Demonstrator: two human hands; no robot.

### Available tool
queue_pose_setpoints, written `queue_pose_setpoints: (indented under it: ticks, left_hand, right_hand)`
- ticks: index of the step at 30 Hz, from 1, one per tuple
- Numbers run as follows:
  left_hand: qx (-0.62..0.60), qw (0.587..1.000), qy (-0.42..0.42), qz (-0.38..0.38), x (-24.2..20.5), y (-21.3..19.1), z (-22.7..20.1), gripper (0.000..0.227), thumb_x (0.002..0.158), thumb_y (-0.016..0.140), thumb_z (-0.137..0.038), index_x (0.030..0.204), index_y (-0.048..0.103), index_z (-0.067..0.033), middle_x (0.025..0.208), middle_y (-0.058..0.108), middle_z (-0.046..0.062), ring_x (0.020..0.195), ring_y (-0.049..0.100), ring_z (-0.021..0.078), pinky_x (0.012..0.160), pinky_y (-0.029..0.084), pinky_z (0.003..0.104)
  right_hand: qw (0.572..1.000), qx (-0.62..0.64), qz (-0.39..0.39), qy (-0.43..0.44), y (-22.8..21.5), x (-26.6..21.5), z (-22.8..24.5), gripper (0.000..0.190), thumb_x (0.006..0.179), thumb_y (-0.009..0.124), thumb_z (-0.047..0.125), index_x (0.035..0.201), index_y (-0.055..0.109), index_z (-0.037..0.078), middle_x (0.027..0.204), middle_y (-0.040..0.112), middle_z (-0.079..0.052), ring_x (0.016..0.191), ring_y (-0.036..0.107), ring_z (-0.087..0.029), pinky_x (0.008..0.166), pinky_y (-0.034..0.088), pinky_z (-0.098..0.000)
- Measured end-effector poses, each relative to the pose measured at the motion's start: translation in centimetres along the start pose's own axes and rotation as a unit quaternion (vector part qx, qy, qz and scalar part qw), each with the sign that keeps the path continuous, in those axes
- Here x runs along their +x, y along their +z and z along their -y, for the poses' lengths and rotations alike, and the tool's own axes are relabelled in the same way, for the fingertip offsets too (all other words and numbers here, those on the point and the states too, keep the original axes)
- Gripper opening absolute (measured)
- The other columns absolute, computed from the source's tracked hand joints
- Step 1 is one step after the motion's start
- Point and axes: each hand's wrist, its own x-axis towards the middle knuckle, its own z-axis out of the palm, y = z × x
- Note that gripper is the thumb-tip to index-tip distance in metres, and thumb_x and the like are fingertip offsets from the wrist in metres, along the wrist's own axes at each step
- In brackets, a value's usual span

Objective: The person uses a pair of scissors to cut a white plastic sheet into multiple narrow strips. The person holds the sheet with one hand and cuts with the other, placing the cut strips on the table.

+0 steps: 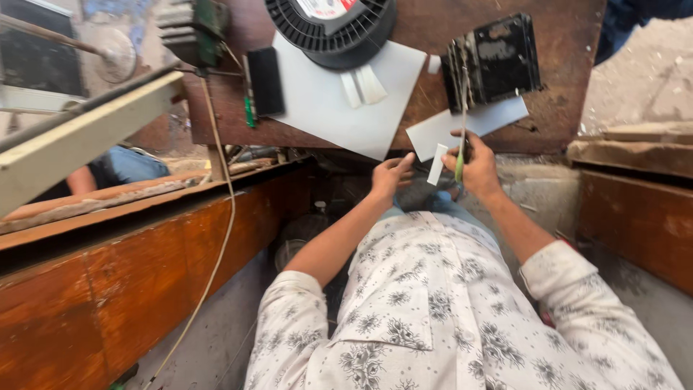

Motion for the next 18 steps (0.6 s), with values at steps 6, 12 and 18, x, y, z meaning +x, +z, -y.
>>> queue_pose_setpoints:
  ticks: [6,12,18]
  left_hand:
    - [-0.182,0.980,0.059,0.045,2.7,3.5,2.5,0.039,0.089,0.077,-0.015,0.117,0.066,0.0099,0.100,0.075,0.016,0.086,0.075,0.0241,0.075,0.064,0.034]
    - [-0.122,0.976,0.181,0.018,2.6,4.2,2.2,0.024,0.091,0.075,-0.008,0.107,0.071,0.0103,0.094,0.075,0.015,0.076,0.075,0.0208,0.067,0.062,0.031]
    - [-0.035,0.980,0.190,-0.057,-1.4,0.6,0.6,0.024,0.091,0.077,-0.008,0.106,0.073,0.0109,0.091,0.075,0.016,0.073,0.074,0.0208,0.065,0.060,0.029]
  right_hand:
    - [0.976,-0.214,0.028,0.018,-0.3,2.0,1.7,0.056,0.084,0.077,0.010,0.137,0.061,0.008,0.089,0.073,-0.009,0.077,0.067,-0.011,0.068,0.057,-0.0289]
    - [0.955,-0.283,0.002,-0.093,-0.6,3.4,2.6,0.053,0.085,0.076,0.017,0.136,0.064,0.007,0.088,0.074,-0.014,0.077,0.069,-0.016,0.074,0.057,-0.0333]
    - [0.940,-0.320,-0.058,-0.107,-0.8,4.3,1.7,0.062,0.082,0.079,0.022,0.138,0.060,0.003,0.090,0.073,-0.019,0.079,0.072,-0.024,0.077,0.057,-0.0377]
